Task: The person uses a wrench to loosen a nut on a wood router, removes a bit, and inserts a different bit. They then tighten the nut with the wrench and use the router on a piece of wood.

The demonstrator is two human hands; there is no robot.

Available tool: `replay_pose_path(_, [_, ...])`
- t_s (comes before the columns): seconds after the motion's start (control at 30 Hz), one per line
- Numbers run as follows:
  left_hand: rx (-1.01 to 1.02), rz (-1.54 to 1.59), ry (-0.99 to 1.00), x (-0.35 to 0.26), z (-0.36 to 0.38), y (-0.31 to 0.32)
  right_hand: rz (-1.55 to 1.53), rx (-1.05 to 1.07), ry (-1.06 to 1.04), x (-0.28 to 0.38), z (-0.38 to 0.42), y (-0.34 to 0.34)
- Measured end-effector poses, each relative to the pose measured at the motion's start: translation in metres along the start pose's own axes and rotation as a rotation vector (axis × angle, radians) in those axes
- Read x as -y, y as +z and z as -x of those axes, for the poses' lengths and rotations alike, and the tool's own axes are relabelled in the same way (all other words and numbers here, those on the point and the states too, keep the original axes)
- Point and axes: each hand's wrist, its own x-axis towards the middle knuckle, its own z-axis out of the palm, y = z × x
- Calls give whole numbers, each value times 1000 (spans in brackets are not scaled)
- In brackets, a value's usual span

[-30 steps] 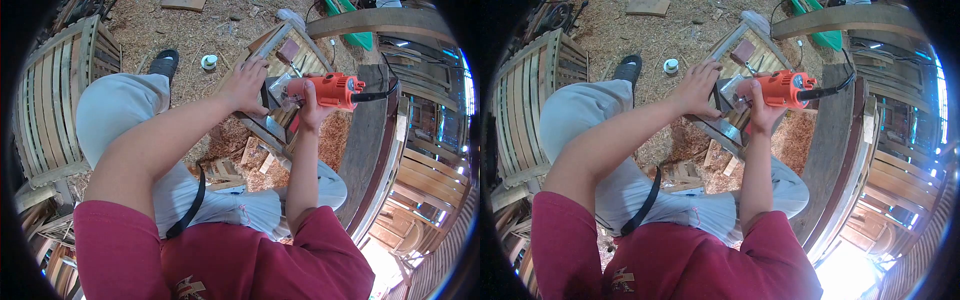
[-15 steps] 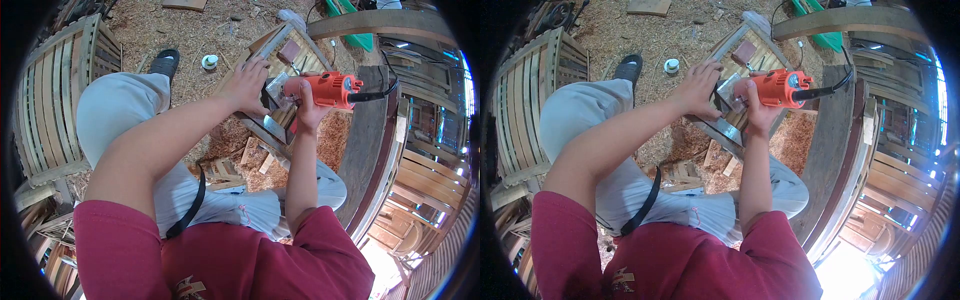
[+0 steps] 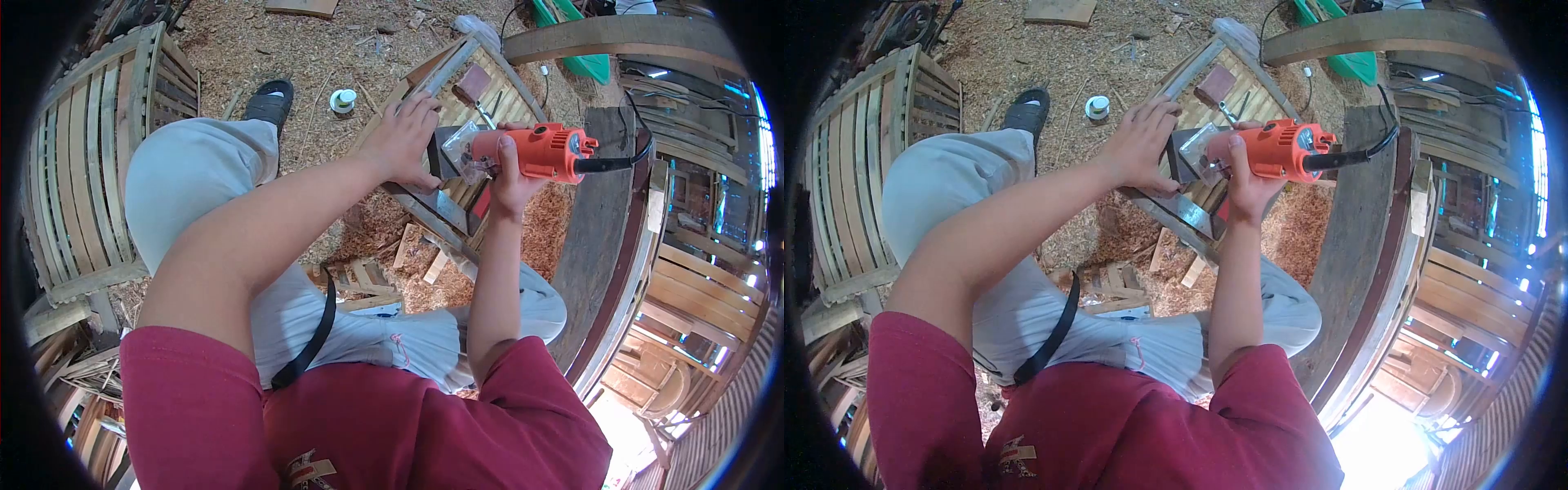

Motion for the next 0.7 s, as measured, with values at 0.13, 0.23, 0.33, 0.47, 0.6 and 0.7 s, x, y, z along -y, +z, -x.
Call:
replay_pose_path(0.13, [10, 14, 0, -1, 0, -2, 2, -25, 9, -1, 2, -2])
replay_pose_path(0.23, [0, 25, 2, -1, 1, -2, 13, -27, 11, -2, 2, -2])
replay_pose_path(0.33, [-10, 17, 9, 0, 0, -1, -5, -29, 11, 4, 0, 4])
replay_pose_path(0.47, [-26, -1, 16, 0, 1, 0, -28, -26, 11, 6, -2, 9])
replay_pose_path(0.6, [-17, 8, 11, 0, 1, 0, -52, -35, 35, 9, -2, 17])
replay_pose_path(0.7, [-16, 11, 4, 0, 0, 0, -50, -24, 40, 17, -3, 26])
